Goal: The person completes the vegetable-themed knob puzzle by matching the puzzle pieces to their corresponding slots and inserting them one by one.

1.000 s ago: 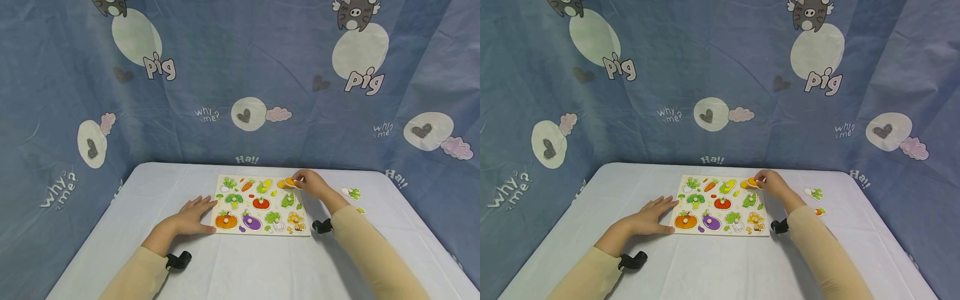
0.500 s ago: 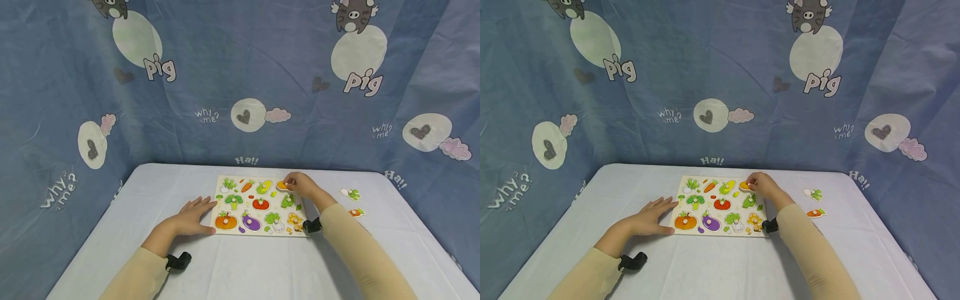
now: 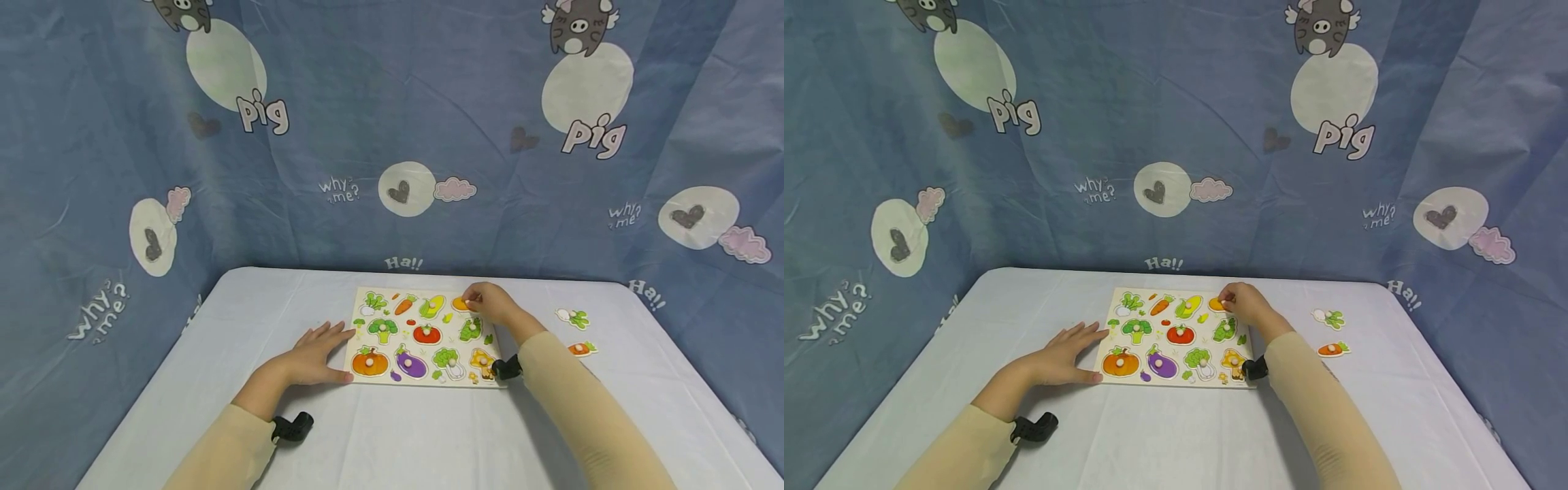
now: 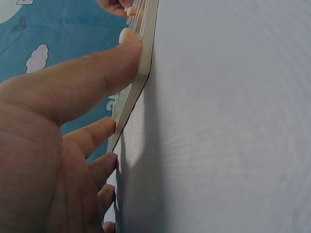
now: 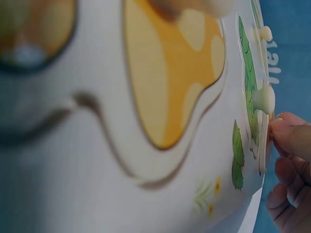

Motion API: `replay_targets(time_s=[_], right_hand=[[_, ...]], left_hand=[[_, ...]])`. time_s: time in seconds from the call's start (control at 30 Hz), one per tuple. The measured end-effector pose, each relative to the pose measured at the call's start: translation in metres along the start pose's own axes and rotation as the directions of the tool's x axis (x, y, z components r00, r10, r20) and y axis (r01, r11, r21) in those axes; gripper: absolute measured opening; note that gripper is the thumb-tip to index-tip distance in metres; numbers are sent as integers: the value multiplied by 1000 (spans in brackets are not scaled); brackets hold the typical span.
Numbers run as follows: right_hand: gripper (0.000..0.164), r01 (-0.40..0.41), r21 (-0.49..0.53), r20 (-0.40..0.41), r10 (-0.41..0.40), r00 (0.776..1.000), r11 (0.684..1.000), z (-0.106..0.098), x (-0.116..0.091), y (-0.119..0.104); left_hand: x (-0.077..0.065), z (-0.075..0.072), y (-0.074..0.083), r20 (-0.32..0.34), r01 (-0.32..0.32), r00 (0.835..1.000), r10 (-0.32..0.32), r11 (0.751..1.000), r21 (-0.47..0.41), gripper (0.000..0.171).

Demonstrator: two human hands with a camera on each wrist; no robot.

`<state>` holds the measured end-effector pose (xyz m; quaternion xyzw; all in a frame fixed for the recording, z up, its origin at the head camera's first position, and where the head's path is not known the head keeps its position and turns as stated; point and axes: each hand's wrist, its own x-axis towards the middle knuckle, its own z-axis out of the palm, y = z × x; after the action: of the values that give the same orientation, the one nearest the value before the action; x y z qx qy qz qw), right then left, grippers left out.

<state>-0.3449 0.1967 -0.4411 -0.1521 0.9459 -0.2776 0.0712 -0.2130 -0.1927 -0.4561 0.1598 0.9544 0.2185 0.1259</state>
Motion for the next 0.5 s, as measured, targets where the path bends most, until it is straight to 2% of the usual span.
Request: replay_targets(time_s=[0.5], right_hand=[[9,-27,-29,-25,26,999,999,2,4,-1]], left_hand=[[1,1,-2,-1,6,1000,-6,1000,8,94]])
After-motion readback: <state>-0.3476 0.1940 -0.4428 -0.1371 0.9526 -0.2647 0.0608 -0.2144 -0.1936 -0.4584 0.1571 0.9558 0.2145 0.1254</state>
